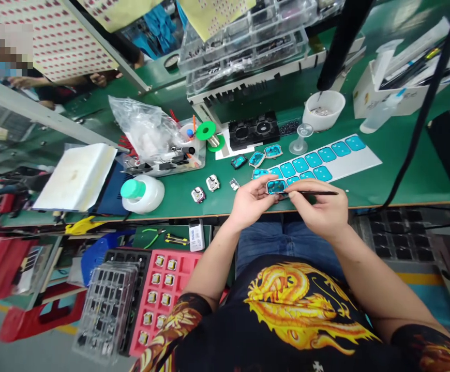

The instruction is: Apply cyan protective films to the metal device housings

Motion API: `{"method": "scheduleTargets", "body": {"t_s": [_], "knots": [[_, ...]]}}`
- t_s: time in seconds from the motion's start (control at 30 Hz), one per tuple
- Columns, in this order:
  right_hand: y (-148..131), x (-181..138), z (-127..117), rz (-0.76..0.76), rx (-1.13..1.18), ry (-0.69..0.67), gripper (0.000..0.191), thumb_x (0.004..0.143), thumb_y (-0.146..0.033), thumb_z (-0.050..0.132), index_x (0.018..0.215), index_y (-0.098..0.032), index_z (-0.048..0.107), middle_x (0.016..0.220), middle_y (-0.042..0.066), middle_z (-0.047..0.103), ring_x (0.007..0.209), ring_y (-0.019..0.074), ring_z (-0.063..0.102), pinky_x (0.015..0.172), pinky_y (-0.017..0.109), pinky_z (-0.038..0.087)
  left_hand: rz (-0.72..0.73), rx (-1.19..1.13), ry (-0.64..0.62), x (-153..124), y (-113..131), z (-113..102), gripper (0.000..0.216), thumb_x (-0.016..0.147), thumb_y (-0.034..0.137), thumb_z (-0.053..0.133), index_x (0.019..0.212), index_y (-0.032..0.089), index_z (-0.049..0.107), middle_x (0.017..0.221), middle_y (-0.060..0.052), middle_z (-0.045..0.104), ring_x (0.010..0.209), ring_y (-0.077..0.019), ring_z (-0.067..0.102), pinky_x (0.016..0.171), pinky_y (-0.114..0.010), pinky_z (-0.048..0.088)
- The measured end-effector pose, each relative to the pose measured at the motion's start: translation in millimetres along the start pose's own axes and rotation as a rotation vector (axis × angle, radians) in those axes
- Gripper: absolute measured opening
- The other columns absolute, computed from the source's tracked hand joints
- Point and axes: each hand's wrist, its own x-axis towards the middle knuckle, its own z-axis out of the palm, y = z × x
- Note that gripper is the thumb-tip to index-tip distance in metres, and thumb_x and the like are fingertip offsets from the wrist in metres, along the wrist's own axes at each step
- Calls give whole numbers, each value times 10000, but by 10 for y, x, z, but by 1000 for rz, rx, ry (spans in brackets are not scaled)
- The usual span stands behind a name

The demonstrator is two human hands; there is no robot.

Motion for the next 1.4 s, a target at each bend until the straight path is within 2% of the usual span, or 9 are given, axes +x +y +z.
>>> {"method": "scheduleTargets", "body": {"t_s": [0.2, 0.4, 0.63, 0.8, 0.97, 1.07, 1.17, 1.27, 1.4], "knots": [[63, 87, 39, 146, 118, 39, 108, 932, -251, 766, 866, -267, 850, 890, 33, 835, 800, 213, 775, 666, 342, 617, -28, -62, -39, -13, 43, -22, 579, 785, 318, 985, 1312, 215, 769, 1039, -53, 848, 910, -223, 842, 897, -389, 695], [286, 191, -10, 262, 331, 264, 104, 905, -370, 816, 883, -270, 837, 672, 8, 695, 528, 152, 583, 468, 307, 450, -17, -50, -42, -17, 28, -17, 577, 784, 327, 987, 1307, 223, 766, 990, -41, 827, 883, -210, 828, 886, -379, 683], [304, 247, 5, 329, 399, 318, 101, 854, -342, 849, 842, -243, 829, 612, -12, 648, 517, 133, 552, 479, 284, 419, 88, 106, -64, -49, -30, 12, 503, 858, 362, 932, 1314, 241, 759, 1124, -54, 788, 889, -186, 767, 879, -370, 652], [297, 233, -7, 356, 454, 315, 59, 847, -287, 854, 853, -228, 853, 609, -9, 666, 526, 123, 564, 497, 270, 418, 142, 217, -41, -106, 81, -35, 494, 910, 415, 885, 1359, 264, 743, 1049, -40, 743, 805, -162, 684, 774, -331, 609], [300, 226, -1, 360, 463, 319, 33, 840, -253, 850, 835, -221, 856, 637, 3, 691, 531, 120, 580, 504, 266, 425, 368, 655, 82, -74, 458, -437, 425, 933, 358, 856, 1345, 297, 770, 1217, -72, 664, 875, -166, 621, 756, -307, 562], [317, 214, 13, 360, 447, 313, 40, 848, -256, 838, 838, -219, 851, 648, -1, 693, 541, 123, 585, 504, 268, 424, 406, 1031, 192, 10, 660, -795, 420, 914, 262, 836, 1330, 269, 780, 1157, -82, 620, 1004, -239, 625, 926, -406, 563], [348, 196, 24, 350, 419, 300, 61, 862, -280, 822, 859, -223, 841, 662, -7, 689, 549, 125, 580, 504, 267, 422, 368, 1343, 260, 107, 756, -1093, 409, 905, 233, 814, 1312, 247, 778, 1130, -98, 592, 1154, -319, 591, 1099, -510, 497], [371, 183, 30, 349, 370, 300, 93, 865, -316, 821, 872, -224, 829, 654, -12, 674, 554, 131, 580, 502, 269, 430, 285, 1460, 244, 186, 757, -1260, 401, 946, 264, 768, 1347, 254, 757, 1147, -110, 585, 1191, -338, 574, 1148, -534, 469], [376, 178, 31, 352, 350, 303, 115, 857, -337, 828, 868, -223, 820, 659, -10, 674, 557, 133, 579, 500, 271, 431, 280, 1475, 270, 226, 696, -1285, 451, 956, 273, 747, 1406, 252, 725, 1229, -134, 599, 1238, -357, 573, 1171, -547, 467]]}}
